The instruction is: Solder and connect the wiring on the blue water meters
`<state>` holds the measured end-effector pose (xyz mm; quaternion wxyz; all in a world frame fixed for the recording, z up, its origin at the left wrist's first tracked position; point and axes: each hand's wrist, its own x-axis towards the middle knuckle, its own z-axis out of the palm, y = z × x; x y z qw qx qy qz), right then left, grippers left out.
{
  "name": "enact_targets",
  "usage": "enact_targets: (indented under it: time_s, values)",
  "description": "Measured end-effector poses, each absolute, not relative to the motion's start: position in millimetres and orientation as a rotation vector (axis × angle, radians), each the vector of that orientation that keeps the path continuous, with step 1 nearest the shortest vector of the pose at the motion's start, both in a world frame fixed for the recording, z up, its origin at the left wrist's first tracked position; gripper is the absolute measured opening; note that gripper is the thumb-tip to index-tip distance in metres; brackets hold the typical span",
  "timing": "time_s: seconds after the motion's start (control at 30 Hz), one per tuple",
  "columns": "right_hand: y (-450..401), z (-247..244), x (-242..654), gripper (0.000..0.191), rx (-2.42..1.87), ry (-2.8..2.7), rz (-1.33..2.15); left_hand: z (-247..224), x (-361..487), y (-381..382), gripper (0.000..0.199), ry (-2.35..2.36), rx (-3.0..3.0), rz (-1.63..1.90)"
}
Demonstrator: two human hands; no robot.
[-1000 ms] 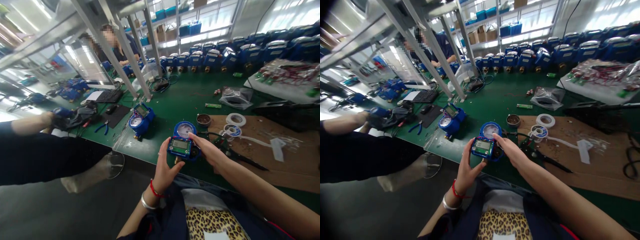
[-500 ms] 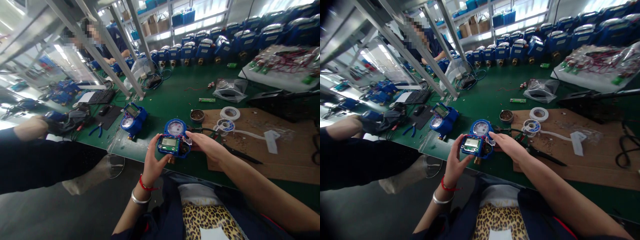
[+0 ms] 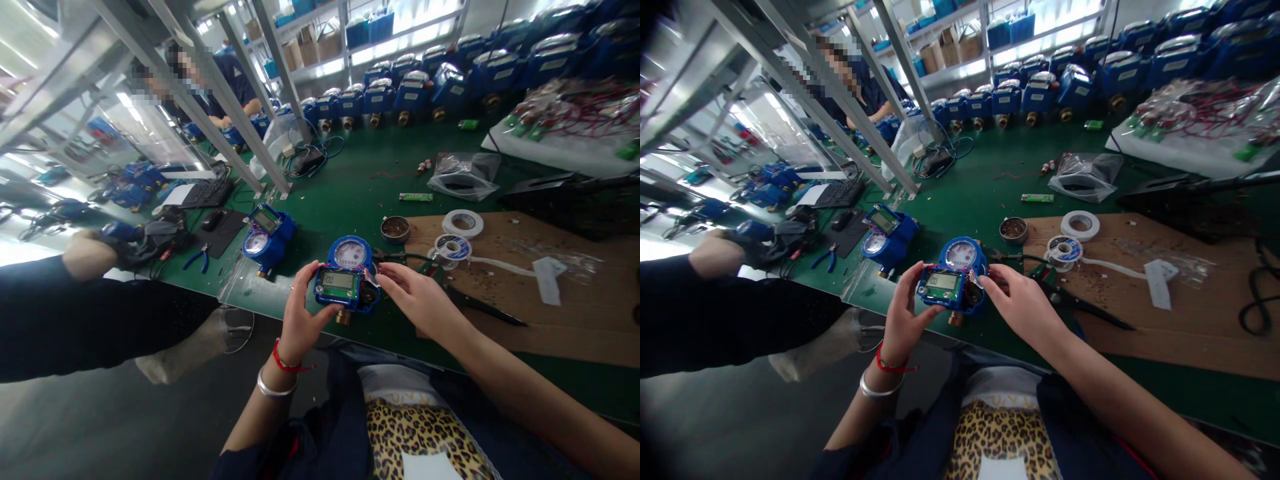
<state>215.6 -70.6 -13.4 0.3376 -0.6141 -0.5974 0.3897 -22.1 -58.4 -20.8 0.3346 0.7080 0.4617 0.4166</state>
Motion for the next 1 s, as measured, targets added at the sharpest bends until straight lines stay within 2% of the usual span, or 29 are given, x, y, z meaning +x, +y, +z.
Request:
enact_targets:
  time_s: [0.23, 0.33, 0.5, 0.77, 1.0]
  values:
    - [-88, -15, 209, 0.045, -1.534, -1.684, 0.475, -16, -14, -64, 0.073, 1.113, 1.799, 1.16]
    - [-95, -11, 207, 0.04, -1.462, -1.703, 0.368, -16, -12, -65, 0.072, 1.084, 1.793, 1.166]
    - [-101, -8, 199, 0.025, -1.338, -1.776, 0.389, -14, -8, -67, 0.071, 1.07, 1.779, 1.191]
    - [-102, -11, 190, 0.028, -1.276, -1.841, 0.428, -4, 4, -67, 0.07, 1.059, 1.754, 1.251]
    - [-107, -13, 194, 0.023, -1.317, -1.771, 0.55, 16, 24, -71, 0.074, 1.09, 2.089, 1.285]
